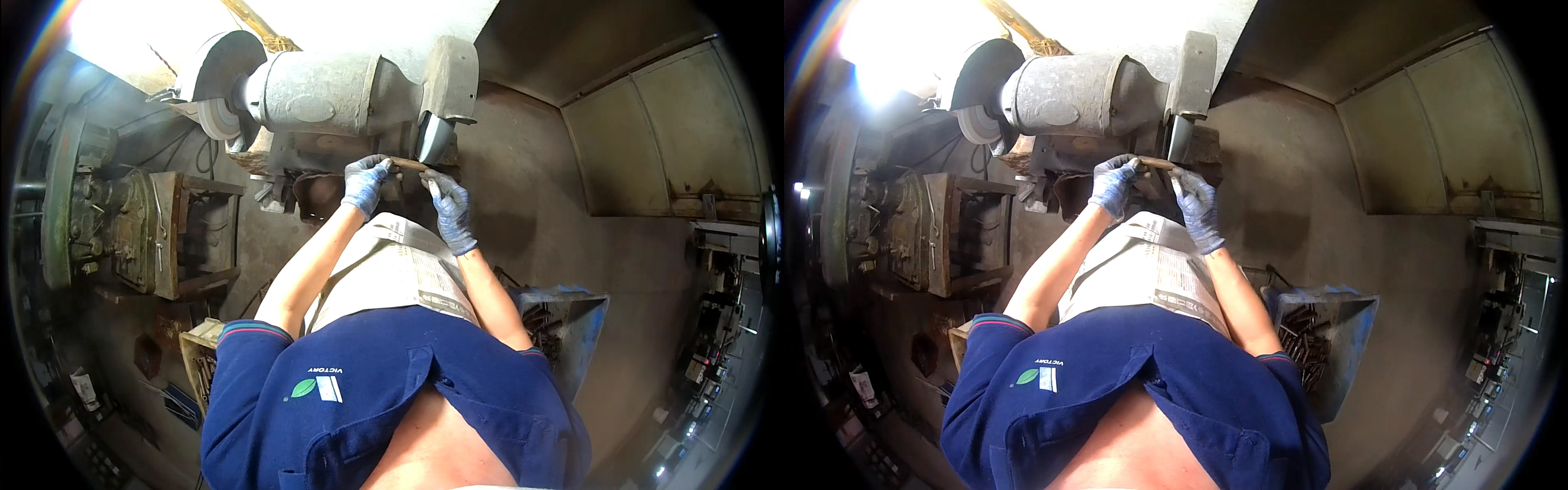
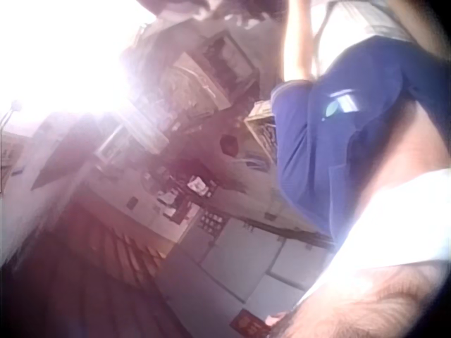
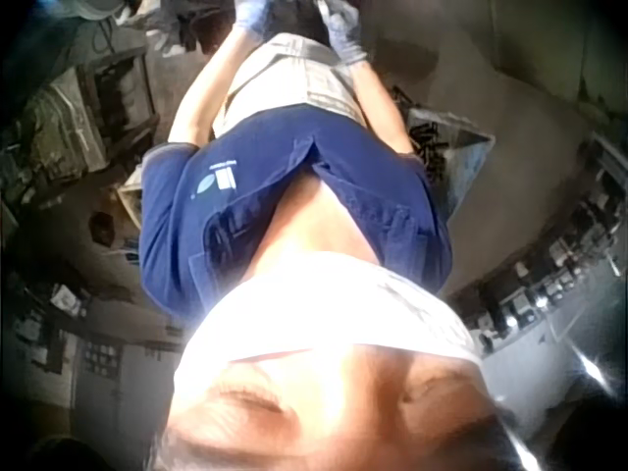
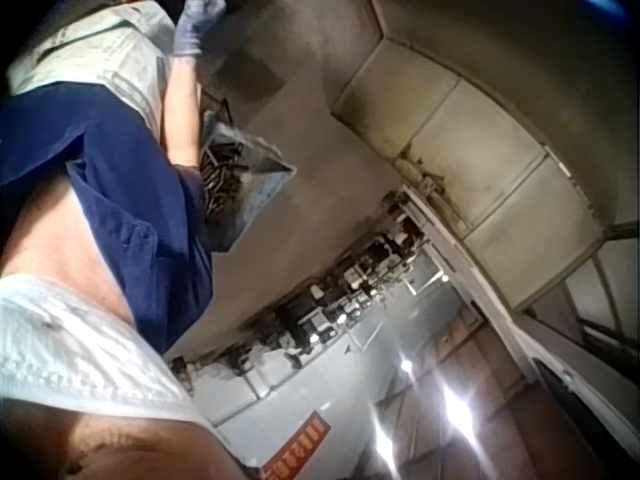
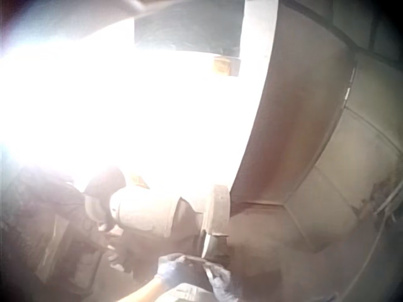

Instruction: The person holds small metal tubes and presses them against a rotating bench grinder wheel to smooth the ends, repeating this for multiple pieces from a bin.

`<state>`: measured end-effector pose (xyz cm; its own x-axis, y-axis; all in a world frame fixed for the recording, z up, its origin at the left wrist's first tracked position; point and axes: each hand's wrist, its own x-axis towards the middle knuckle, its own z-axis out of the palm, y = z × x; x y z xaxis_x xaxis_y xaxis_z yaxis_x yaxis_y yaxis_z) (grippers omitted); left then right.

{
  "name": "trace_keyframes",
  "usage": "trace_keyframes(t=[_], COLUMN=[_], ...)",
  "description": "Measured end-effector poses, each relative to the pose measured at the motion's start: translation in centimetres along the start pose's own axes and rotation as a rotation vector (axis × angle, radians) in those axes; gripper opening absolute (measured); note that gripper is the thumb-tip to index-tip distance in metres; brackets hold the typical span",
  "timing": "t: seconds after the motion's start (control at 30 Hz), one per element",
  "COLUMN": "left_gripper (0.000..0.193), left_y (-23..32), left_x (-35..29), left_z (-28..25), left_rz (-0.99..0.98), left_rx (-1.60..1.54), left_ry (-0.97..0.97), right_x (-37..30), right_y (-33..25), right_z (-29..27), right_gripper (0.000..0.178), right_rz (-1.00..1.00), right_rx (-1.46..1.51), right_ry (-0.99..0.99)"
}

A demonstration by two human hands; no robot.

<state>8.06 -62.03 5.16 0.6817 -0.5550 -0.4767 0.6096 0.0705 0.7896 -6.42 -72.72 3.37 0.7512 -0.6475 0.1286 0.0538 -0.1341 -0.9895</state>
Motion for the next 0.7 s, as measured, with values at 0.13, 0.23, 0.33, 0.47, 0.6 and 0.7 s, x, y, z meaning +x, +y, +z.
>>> trace_keyframes(t=[0.13,0.23,0.33,0.47,0.6,0.7], left_gripper=[0.004,0.005,0.007,0.007,0.007,0.007], left_y=[-0.4,-0.5,-2.9,-3.1,-2.2,-1.0], left_x=[0.2,0.1,1.5,1.5,1.4,1.8], left_z=[0.2,2.0,3.0,3.9,2.6,1.0], left_rz=[-0.009,-0.069,-0.046,-0.080,-0.069,-0.064], left_rx=[-0.034,0.063,-0.065,-0.142,-0.114,-0.065], left_ry=[-0.025,-0.031,-0.037,-0.025,-0.031,-0.002], right_x=[0.1,-0.1,-0.6,-0.6,-0.4,0.0], right_y=[0.6,1.0,0.9,1.7,1.5,1.1], right_z=[-0.4,-1.9,-3.4,-4.4,-3.0,-1.3], right_gripper=[0.021,0.020,0.018,0.018,0.020,0.021], right_rz=[0.013,0.064,0.127,0.149,0.148,0.163], right_rx=[0.023,0.033,0.081,0.161,0.209,0.191], right_ry=[0.019,0.076,0.141,0.144,0.097,0.066])
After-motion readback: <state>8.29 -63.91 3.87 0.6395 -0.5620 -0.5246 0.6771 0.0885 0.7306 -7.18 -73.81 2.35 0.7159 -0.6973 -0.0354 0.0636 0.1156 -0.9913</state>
